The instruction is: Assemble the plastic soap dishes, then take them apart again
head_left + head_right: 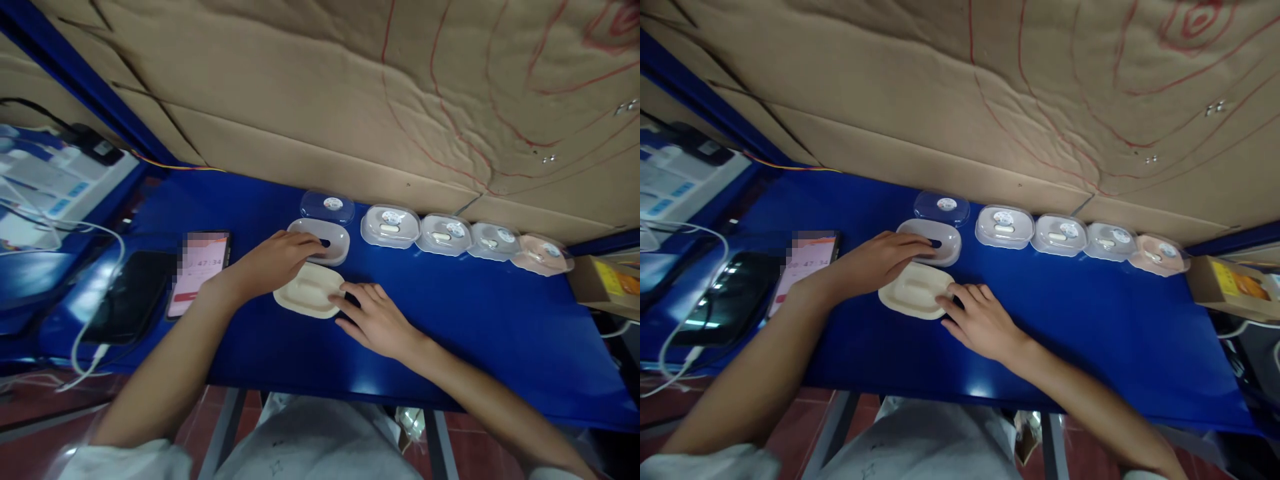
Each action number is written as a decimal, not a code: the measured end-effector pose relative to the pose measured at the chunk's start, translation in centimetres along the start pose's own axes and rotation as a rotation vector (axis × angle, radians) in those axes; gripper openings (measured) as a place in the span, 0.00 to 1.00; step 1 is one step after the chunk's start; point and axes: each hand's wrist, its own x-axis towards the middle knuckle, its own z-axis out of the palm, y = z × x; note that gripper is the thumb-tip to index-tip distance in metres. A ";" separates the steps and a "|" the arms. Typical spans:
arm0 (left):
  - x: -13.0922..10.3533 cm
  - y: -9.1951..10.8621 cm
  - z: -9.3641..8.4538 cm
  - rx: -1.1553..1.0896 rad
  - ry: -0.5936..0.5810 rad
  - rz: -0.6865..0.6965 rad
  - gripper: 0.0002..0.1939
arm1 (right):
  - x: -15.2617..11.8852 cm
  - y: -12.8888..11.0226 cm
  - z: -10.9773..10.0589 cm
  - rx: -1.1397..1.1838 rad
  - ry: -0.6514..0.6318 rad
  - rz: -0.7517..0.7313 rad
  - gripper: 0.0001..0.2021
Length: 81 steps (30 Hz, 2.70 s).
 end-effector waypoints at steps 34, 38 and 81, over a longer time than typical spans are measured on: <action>0.4 8.1 3.2 0.055 0.310 0.341 0.15 | -5.0 5.6 -5.9 0.124 -0.009 0.335 0.31; 0.0 10.2 4.7 -0.003 0.351 0.343 0.24 | -7.5 5.0 -6.3 0.281 0.069 0.344 0.33; 0.0 10.3 6.9 -0.064 0.291 0.479 0.04 | -7.6 2.1 -5.1 0.237 -0.109 0.275 0.50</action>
